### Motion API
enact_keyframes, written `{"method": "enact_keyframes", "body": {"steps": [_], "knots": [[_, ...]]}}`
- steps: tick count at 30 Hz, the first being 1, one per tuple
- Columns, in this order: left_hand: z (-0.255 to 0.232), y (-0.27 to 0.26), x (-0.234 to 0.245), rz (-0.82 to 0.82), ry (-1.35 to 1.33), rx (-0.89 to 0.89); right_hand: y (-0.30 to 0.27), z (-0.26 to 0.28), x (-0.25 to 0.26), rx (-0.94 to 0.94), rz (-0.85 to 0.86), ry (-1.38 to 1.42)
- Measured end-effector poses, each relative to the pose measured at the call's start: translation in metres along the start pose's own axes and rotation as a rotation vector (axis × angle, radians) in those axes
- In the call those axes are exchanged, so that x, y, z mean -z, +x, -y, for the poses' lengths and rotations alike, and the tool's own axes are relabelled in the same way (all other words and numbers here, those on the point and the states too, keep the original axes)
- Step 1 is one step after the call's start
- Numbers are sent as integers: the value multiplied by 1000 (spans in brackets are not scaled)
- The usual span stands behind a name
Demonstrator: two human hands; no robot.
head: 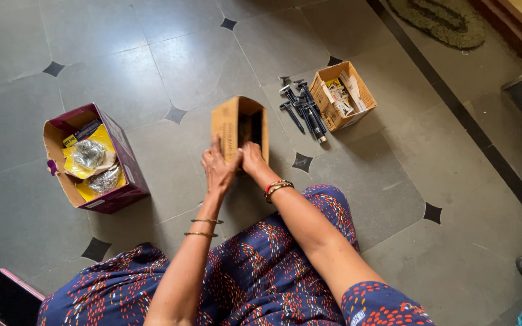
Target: The person sits on the floor and organizes various items into cardboard boxes. They place orange and green packages into a pink box, then transfer metal tools into a brown box, and finally sort small wrapped packets into a third box.
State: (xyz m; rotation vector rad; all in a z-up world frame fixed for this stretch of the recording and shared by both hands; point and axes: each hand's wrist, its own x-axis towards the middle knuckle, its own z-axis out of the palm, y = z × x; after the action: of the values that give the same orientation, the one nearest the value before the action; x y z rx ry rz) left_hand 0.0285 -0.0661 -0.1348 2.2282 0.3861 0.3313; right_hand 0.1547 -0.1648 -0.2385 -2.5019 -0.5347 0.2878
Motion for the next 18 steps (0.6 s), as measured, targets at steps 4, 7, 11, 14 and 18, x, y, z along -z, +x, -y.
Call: {"method": "enact_keyframes", "body": {"steps": [4, 7, 11, 14, 18], "knots": [[-19, -16, 7, 15, 18, -90, -9, -5, -7, 90, 43, 588], [-34, -17, 14, 10, 59, -122, -8, -1, -1, 60, 3, 902], [-42, -23, 26, 63, 163, -188, -17, -7, -3, -13, 34, 1094], [-42, -25, 30, 93, 200, -225, -20, -7, -4, -55, 98, 1217], [-42, -26, 28, 25, 220, -297, -25, -5, 2, -95, 131, 1305]]}}
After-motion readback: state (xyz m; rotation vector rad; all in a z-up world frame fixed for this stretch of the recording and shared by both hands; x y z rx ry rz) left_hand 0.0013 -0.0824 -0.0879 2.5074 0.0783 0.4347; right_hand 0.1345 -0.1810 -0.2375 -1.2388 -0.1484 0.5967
